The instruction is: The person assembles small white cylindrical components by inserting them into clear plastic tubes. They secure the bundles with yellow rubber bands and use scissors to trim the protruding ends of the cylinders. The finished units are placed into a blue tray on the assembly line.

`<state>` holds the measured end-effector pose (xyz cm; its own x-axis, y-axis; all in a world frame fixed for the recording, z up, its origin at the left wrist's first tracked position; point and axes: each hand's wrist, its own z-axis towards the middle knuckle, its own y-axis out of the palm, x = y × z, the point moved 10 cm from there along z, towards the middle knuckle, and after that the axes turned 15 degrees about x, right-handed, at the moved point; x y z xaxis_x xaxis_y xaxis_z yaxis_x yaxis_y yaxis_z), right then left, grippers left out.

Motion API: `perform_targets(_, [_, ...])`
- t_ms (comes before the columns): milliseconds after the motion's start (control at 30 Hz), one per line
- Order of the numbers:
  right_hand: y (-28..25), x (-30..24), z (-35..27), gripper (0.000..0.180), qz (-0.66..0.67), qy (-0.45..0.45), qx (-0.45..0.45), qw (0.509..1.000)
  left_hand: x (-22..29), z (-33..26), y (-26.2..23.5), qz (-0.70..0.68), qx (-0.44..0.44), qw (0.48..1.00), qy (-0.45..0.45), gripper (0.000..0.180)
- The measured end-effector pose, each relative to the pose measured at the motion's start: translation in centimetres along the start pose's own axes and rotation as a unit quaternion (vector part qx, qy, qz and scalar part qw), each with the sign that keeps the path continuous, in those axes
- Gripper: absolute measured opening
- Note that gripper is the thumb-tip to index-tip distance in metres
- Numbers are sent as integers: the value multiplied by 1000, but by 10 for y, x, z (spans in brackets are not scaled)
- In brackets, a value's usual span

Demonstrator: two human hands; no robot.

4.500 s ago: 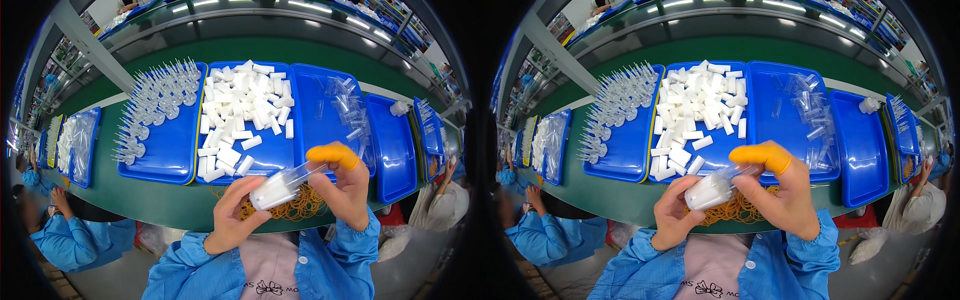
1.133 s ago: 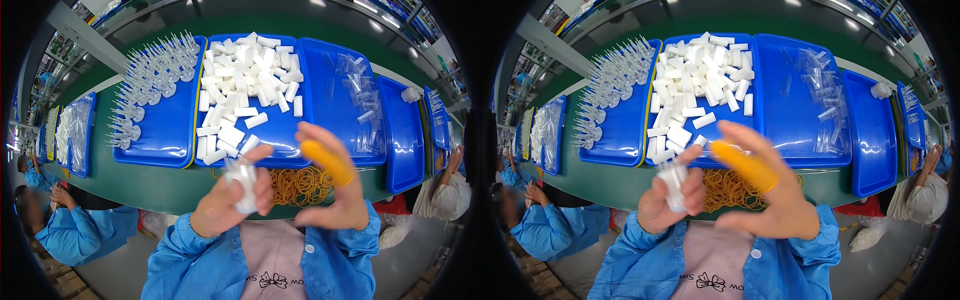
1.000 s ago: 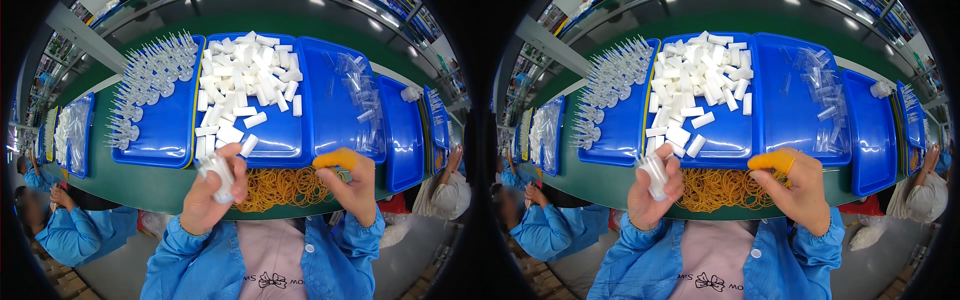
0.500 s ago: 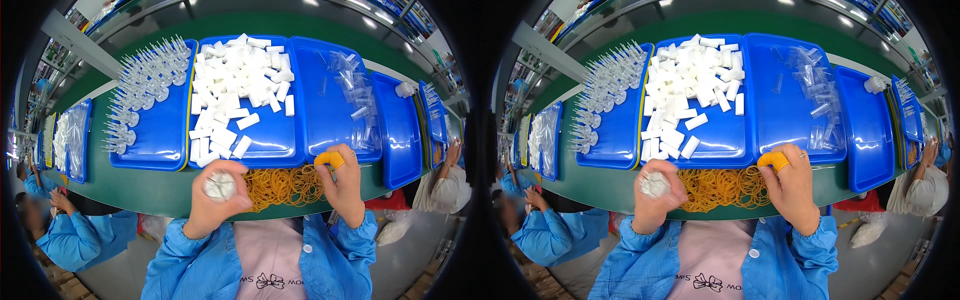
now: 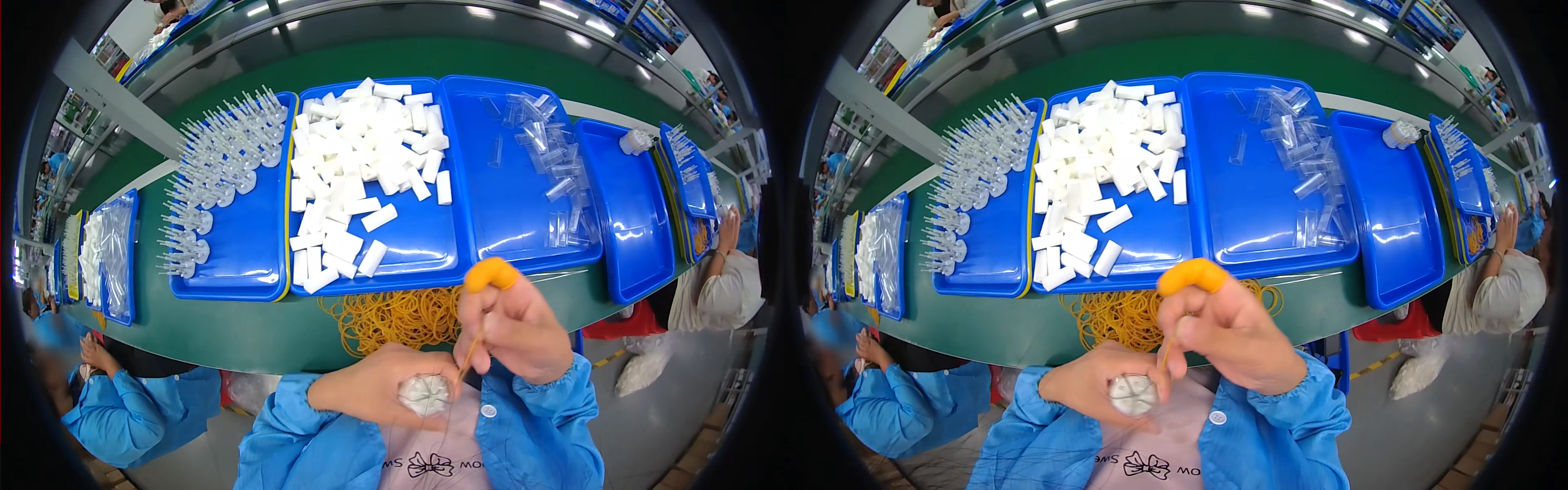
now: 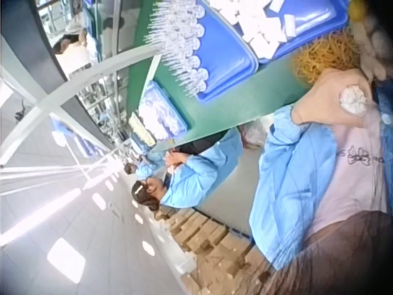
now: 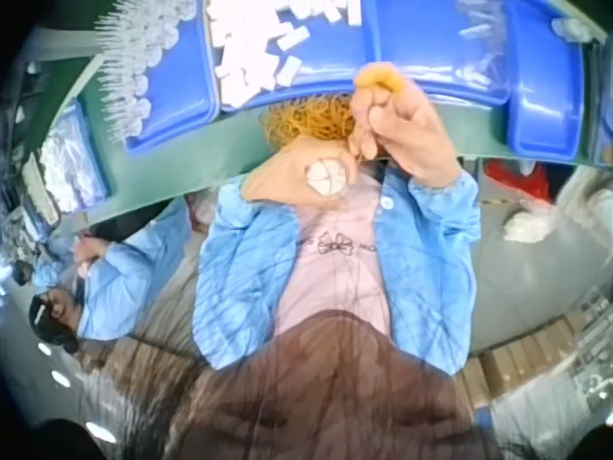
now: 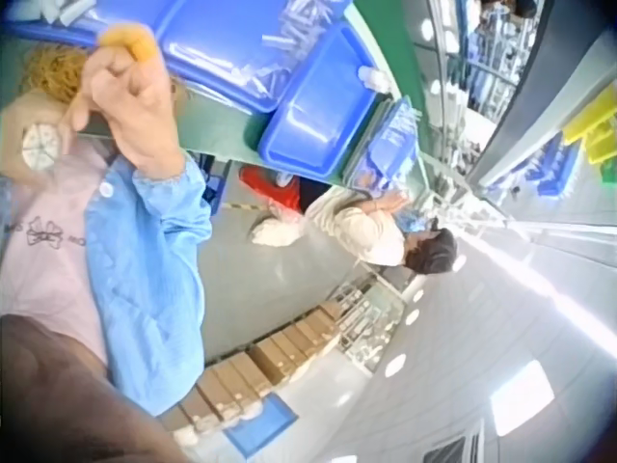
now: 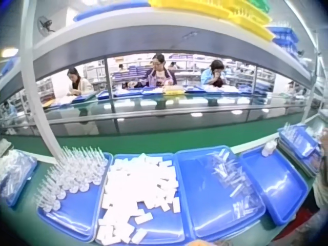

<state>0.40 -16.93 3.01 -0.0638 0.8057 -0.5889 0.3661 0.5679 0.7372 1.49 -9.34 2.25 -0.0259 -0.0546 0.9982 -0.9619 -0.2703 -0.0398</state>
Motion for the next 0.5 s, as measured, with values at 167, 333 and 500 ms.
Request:
perform_targets(167, [54,-13,-16,39,-489,-396,-52,775,-16,16,-14,244,138,958,57,36])
perform_targets(333, [95,27,-77,46,-662,-578,-188,438,-18,15,-25,-37,87,994,-61,29])
perform_targets(500, [31,19,-42,32,-682,-368,-59,629,-21,-8,-44,-345,148,927,-27,38])
